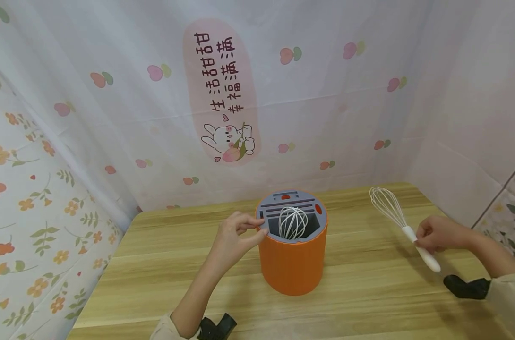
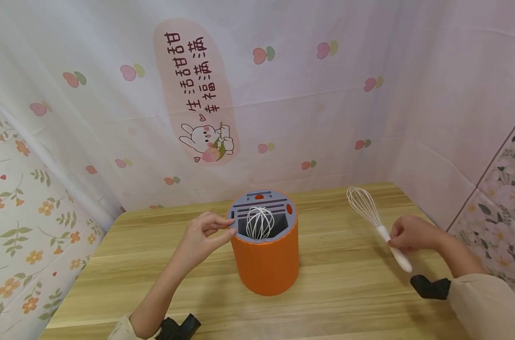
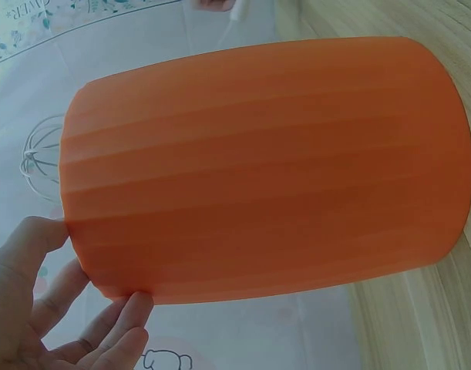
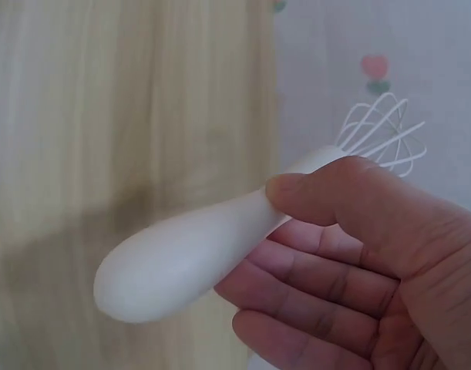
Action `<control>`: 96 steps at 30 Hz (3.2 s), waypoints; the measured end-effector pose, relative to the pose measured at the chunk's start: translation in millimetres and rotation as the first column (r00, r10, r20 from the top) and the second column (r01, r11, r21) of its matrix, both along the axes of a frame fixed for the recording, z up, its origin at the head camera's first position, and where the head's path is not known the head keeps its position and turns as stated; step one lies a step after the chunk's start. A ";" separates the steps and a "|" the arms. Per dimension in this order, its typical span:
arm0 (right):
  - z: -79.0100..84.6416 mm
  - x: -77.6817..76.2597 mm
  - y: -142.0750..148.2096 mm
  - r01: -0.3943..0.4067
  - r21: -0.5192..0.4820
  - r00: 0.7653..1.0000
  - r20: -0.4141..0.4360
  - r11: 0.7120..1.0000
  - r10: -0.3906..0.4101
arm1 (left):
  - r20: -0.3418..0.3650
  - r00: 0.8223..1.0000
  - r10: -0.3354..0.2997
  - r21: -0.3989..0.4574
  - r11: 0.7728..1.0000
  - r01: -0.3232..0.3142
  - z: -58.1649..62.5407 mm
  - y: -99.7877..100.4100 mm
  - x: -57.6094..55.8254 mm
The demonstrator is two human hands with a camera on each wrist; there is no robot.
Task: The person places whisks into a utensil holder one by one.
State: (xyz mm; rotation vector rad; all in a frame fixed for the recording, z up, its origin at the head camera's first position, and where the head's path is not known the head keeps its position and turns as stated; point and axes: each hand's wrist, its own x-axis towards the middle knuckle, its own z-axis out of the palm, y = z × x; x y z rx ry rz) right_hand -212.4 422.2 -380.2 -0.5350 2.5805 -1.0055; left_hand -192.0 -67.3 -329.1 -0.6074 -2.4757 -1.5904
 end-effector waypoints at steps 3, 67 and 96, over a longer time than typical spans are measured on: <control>11.0 0.1 -13.9 -0.011 0.035 0.998 -0.057 0.999 0.013 | -0.001 1.000 0.003 -0.003 1.000 -0.003 -0.2 0.0 0.0; 127.4 -4.1 -226.0 -0.305 -0.087 0.857 -0.461 0.948 0.233 | -0.013 1.000 0.001 0.011 1.000 -0.001 1.9 0.7 -0.1; 122.4 -21.2 -226.1 -0.394 -0.032 0.893 -0.249 0.918 0.375 | 0.002 1.000 0.000 0.018 1.000 0.000 5.5 1.5 2.3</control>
